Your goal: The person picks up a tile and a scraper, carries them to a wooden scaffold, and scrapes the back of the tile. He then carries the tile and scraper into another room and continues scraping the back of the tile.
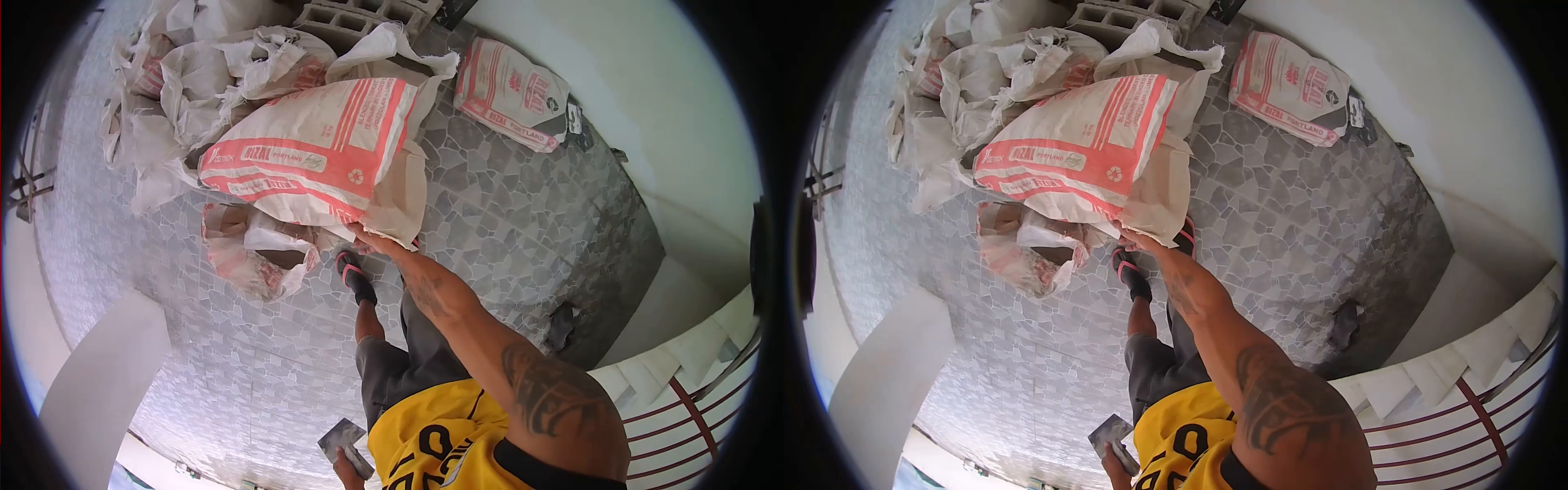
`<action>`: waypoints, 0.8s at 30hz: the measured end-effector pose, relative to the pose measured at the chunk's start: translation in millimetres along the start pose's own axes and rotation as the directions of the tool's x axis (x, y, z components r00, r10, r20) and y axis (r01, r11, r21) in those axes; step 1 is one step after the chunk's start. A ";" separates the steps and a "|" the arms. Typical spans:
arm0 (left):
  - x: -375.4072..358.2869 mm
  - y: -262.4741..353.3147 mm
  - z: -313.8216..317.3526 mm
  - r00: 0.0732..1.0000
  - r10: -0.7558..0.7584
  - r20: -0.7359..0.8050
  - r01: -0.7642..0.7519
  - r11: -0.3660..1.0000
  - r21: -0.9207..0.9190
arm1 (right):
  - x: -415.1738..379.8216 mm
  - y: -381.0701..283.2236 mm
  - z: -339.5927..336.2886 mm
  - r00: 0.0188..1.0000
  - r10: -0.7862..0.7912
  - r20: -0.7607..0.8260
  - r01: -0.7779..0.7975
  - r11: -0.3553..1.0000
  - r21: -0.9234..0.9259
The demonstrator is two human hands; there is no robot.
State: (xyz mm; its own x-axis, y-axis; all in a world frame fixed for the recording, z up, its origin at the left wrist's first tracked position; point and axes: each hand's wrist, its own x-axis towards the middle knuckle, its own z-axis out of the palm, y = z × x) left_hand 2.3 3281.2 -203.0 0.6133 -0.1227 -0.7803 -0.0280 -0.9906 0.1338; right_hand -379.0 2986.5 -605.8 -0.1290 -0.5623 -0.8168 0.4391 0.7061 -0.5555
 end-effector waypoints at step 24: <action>119.4 232.6 -47.8 0.680 0.532 0.505 -0.691 0.696 0.197 | -488.1 -21.3 -27.8 0.956 -0.010 -0.294 0.157 0.863 0.481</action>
State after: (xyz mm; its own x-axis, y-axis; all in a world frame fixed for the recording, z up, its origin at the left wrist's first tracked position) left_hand 106.8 3039.1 -235.8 0.0031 -0.6405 -0.7679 -0.5989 -0.6162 0.5115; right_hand -350.1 3257.9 -199.6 -0.3889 -0.4179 -0.8210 0.7862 0.3141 -0.5323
